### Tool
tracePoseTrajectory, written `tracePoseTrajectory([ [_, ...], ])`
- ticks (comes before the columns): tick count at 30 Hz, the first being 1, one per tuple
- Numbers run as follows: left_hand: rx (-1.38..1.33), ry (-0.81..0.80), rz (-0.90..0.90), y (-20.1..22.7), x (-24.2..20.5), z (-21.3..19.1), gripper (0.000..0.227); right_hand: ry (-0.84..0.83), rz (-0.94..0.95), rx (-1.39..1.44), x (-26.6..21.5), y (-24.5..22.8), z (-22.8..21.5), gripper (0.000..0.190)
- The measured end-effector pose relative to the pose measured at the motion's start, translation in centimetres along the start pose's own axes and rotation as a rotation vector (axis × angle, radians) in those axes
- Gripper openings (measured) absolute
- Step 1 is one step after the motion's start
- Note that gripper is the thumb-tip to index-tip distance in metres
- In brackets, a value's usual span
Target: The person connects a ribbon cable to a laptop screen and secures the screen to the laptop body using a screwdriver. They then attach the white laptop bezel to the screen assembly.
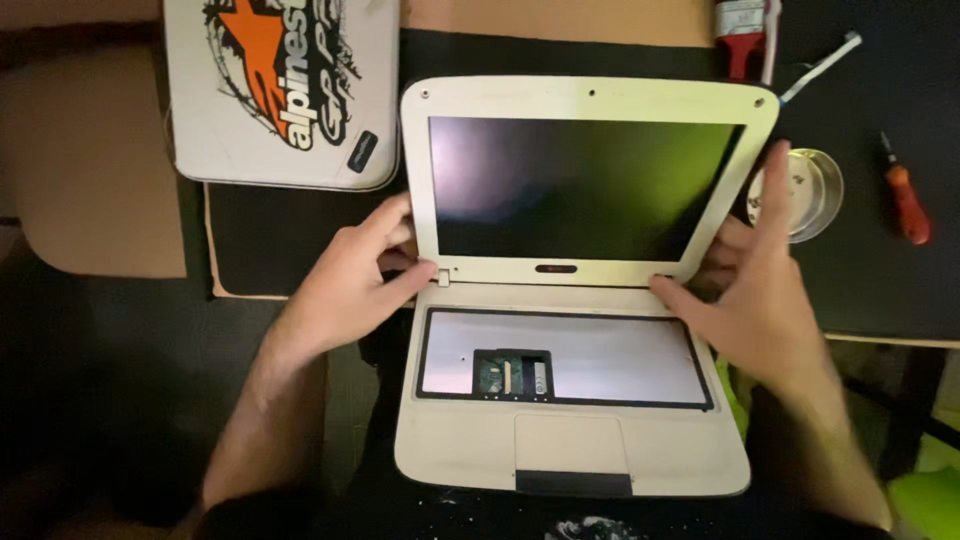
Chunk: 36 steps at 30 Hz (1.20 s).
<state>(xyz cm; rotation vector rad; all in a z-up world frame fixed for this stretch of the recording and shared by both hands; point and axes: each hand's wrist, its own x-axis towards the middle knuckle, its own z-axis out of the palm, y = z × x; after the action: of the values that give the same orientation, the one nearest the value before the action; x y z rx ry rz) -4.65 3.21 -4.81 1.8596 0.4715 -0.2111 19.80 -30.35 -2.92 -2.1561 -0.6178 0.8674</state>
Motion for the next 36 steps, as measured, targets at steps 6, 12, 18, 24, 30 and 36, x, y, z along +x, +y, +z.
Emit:
tracePoseTrajectory([
  [6, -0.226, 0.112, 0.037, -3.2, -0.7, 1.8, 0.052, 0.001, 0.132, 0.229, 0.3, 5.3, -0.6, 0.099],
  [12, -0.198, 0.008, 0.068, -2.6, -0.6, 0.7, 0.065, -0.024, 0.154, -0.018, -0.4, 4.2, -1.6, 0.061],
  [18, -0.068, 0.144, 0.061, -2.3, -1.1, 2.1, 0.066, 0.077, 0.093, 0.202, -0.3, 7.3, 0.0, 0.065],
  [24, -0.059, 0.030, 0.036, 0.2, -0.5, 0.7, 0.073, -0.009, 0.035, 0.007, -0.6, 4.3, -1.1, 0.070],
  [30, -0.098, 0.031, -0.033, 1.2, 0.2, 1.1, 0.066, 0.002, -0.009, 0.105, -0.3, 3.4, -0.8, 0.111],
  [36, 0.239, 0.140, -0.481, 4.0, 2.8, 3.0, 0.134, 0.054, 0.075, -0.139, 0.5, -0.4, 0.8, 0.175],
])
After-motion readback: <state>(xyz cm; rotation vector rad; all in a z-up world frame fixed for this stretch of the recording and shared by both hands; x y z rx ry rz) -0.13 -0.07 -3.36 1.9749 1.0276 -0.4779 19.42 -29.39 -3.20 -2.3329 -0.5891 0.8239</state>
